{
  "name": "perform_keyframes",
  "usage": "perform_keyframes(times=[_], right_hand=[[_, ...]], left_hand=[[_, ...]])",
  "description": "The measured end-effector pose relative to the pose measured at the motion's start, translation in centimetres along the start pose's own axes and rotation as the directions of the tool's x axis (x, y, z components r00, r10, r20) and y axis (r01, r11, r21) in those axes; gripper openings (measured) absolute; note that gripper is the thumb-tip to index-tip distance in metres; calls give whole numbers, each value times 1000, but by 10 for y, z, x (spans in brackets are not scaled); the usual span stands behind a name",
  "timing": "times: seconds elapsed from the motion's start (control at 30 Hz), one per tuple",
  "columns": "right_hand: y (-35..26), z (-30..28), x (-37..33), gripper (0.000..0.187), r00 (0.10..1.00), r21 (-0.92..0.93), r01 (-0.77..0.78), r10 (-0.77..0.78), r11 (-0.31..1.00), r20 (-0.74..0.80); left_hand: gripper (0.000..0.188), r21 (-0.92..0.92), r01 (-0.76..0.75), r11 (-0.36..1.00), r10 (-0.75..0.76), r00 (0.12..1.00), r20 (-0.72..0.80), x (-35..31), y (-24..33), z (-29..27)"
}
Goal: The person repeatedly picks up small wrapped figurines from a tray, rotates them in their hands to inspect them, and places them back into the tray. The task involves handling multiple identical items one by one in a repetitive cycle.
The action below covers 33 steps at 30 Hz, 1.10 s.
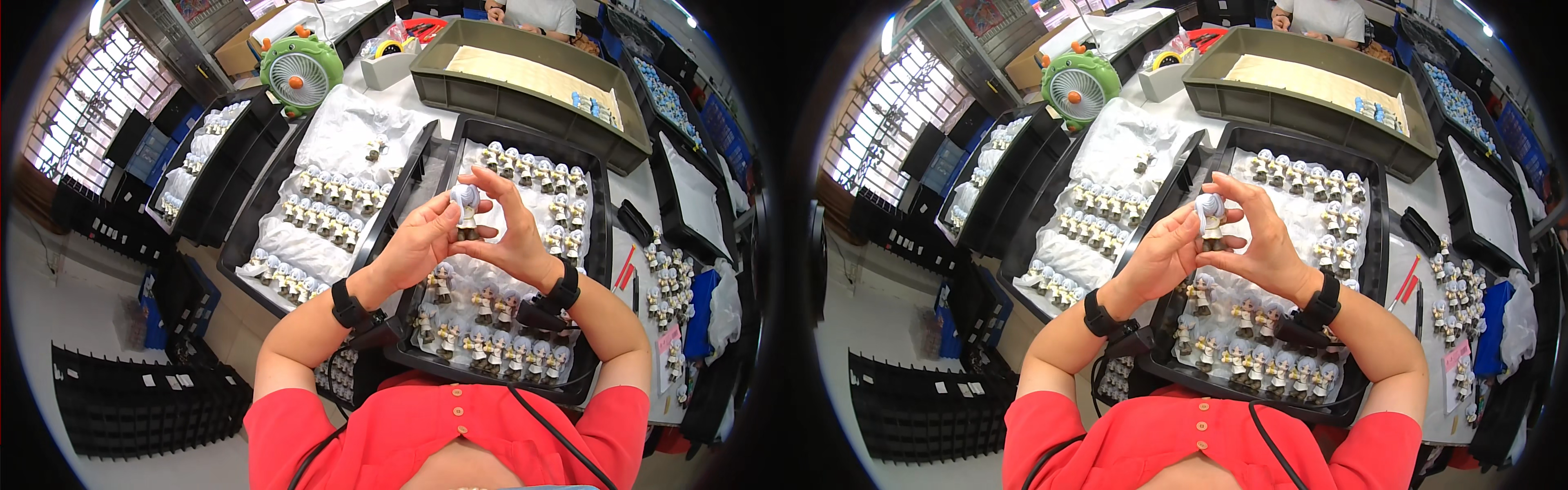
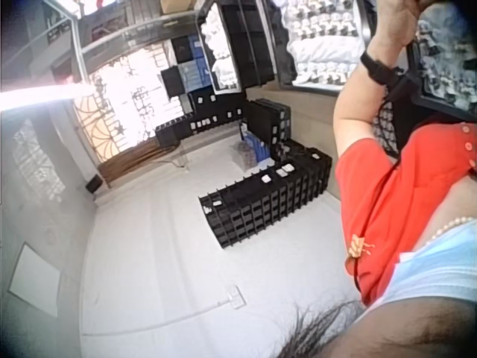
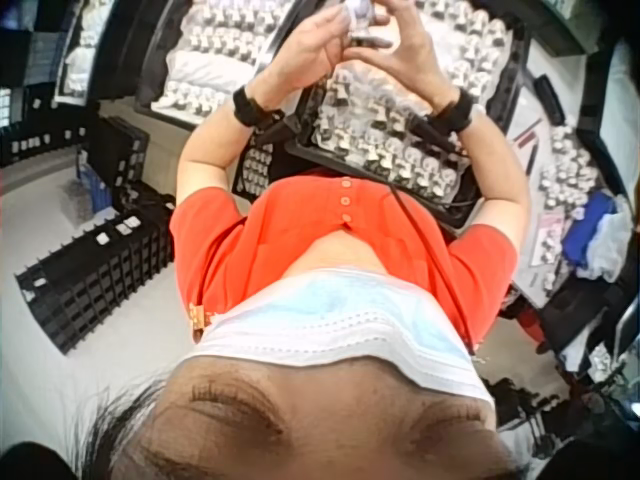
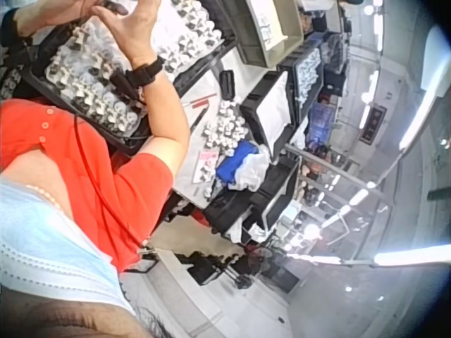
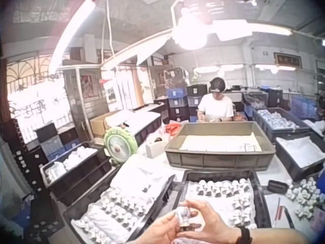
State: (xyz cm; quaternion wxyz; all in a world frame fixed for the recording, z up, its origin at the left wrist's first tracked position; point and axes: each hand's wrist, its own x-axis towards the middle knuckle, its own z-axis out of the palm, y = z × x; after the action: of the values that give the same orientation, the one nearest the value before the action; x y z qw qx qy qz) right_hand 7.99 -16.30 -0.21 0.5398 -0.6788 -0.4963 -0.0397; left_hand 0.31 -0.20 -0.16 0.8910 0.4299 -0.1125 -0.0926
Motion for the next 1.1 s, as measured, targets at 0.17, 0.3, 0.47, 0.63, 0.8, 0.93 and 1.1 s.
perform_keyframes(times=[0.17,0.3,0.47,0.63,0.8,0.93,1.1], right_hand=[[2,1,0,95,1000,-5,3,-3,1000,2],[3,-2,1,94,1000,-47,-6,5,999,-16],[5,-2,0,83,999,-92,-2,-3,996,-53],[7,-4,0,63,996,-79,-33,27,996,-81],[6,-5,3,49,998,-74,-15,10,997,-66],[6,-1,3,35,997,-45,35,-38,998,-69],[5,0,2,29,999,-14,5,-6,1000,-52]], left_hand=[[46,0,7,1000,-7,1000,-8,0,0,-2],[48,25,-10,1000,11,999,-45,0,1,-1],[47,30,-32,999,34,995,-97,0,3,-1],[45,1,-42,999,42,993,-113,-1,8,-5],[46,-16,-32,999,29,989,-142,-2,8,-6],[50,-145,53,988,-75,986,-150,0,6,-10],[52,-257,75,964,-120,979,-164,0,4,-11]])
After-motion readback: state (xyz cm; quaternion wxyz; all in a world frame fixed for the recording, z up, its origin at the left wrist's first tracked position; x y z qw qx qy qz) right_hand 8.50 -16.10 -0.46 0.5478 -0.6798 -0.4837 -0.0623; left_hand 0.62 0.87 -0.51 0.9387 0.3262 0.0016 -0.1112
